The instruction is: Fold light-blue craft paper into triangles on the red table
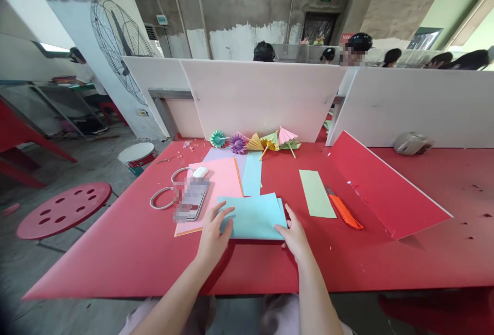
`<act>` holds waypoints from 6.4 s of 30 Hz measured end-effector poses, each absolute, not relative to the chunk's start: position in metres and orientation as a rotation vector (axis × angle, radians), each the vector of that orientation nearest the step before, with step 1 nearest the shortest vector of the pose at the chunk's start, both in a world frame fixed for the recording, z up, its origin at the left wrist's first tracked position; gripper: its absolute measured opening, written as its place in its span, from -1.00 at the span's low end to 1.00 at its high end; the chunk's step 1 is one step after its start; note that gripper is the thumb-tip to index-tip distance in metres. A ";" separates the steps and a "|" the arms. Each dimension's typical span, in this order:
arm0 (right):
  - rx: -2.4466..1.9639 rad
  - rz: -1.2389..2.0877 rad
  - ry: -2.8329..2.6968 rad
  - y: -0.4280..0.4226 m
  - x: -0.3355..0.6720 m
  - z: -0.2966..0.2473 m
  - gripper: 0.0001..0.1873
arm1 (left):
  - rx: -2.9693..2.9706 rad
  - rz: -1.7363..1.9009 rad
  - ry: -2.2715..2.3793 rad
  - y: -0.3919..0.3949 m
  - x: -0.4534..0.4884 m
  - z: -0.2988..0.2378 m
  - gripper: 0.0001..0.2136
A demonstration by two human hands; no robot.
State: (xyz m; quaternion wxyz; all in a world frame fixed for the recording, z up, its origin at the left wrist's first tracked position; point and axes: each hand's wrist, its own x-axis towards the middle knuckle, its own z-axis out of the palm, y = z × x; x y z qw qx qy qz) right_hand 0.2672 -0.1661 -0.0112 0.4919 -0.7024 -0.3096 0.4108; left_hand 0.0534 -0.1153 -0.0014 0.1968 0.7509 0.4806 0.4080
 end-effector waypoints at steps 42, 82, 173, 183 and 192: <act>-1.254 1.266 -0.800 -0.150 0.271 0.032 -0.30 | 0.949 0.814 0.862 -0.101 0.063 0.033 -0.31; -1.451 0.994 -0.779 -0.142 0.248 0.019 -0.67 | 1.030 0.755 0.913 -0.094 0.061 0.017 -0.35; -1.530 0.778 -0.961 -0.156 0.251 0.021 -0.65 | 1.117 0.853 0.998 -0.099 0.069 0.017 -0.44; -1.534 0.779 -0.947 -0.156 0.251 0.017 -0.64 | 1.130 0.846 0.995 -0.099 0.069 0.018 -0.46; -1.618 0.772 -0.965 -0.154 0.254 0.013 -0.59 | 1.296 0.868 1.137 -0.104 0.070 0.020 -0.55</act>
